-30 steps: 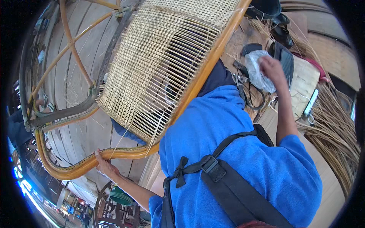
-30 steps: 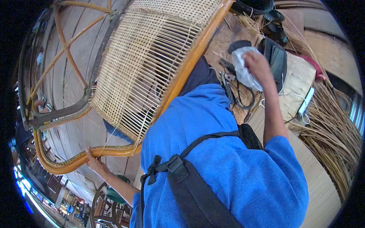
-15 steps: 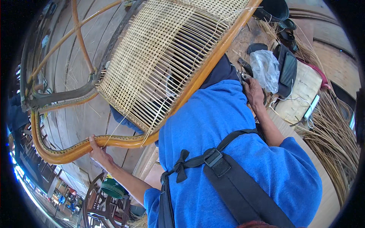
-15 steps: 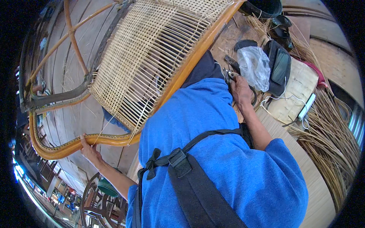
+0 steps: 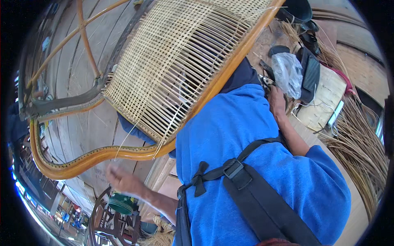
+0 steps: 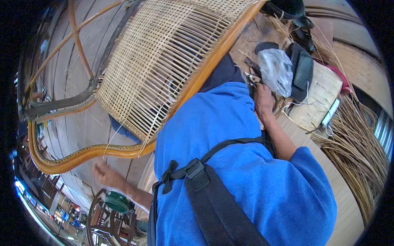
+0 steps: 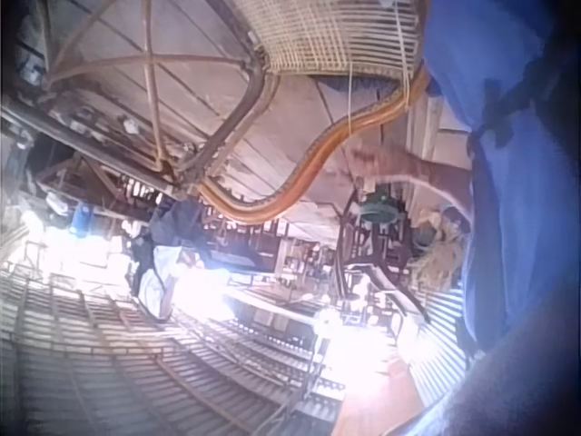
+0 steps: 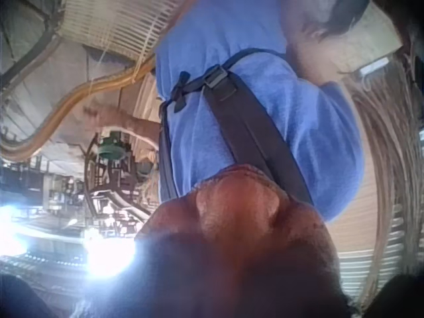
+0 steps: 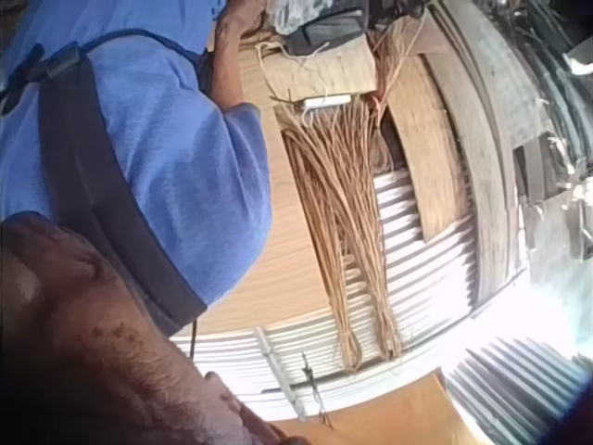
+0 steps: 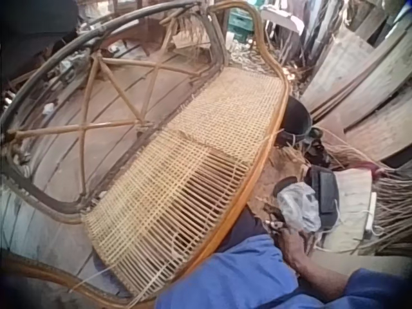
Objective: Repairing the wicker seat of a wooden chair using tools like a hammer and chisel.
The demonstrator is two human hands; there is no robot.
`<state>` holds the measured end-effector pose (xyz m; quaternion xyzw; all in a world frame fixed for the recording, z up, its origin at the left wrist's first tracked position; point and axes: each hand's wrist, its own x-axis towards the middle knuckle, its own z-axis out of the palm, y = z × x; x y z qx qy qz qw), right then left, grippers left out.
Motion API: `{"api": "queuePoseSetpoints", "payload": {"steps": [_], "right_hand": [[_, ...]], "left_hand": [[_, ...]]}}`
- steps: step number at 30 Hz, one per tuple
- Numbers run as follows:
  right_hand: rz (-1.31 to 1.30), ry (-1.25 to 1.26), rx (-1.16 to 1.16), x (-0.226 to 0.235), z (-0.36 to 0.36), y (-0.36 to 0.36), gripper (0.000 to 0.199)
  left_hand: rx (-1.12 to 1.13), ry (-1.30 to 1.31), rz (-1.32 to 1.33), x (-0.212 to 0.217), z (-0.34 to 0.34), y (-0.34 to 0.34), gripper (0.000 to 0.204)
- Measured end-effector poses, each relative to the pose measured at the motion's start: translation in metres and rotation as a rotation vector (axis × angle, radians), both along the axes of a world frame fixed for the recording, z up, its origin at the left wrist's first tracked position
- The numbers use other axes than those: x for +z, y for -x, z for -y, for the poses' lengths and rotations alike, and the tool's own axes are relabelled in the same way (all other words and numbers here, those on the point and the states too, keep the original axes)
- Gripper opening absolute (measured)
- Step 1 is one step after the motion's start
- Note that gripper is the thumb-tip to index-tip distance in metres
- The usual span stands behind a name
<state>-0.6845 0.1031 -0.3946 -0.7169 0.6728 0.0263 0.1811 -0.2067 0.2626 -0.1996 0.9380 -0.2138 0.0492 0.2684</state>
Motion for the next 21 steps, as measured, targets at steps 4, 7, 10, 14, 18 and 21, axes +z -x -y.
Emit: {"api": "queuePoseSetpoints", "payload": {"steps": [4,7,10,14,18,21], "right_hand": [[0.067,-0.032,-0.117,-0.02,-0.013,0.033,0.03],[0.149,-0.03,-0.081,0.007,0.005,0.013,0.031],[-0.066,0.014,-0.038,0.0,0.012,0.027,0.029],[-0.153,0.039,-0.037,-0.004,0.013,0.036,0.026],[-0.049,-0.011,0.011,0.013,0.004,0.03,0.027],[-0.016,0.097,-0.017,-0.003,0.01,0.03,0.021]], "left_hand": [[-0.596,-0.26,-0.352,-0.015,0.052,0.022,0.017],[-0.905,-0.404,-0.318,-0.019,0.063,0.008,0.016],[-1.073,-0.444,-0.284,-0.027,0.065,0.014,0.018],[-1.086,-0.399,-0.372,-0.061,0.081,0.053,0.027],[-1.036,-0.205,-0.198,-0.086,0.096,0.073,0.029],[-0.92,-0.187,-0.113,-0.103,0.124,0.08,0.027]]}}
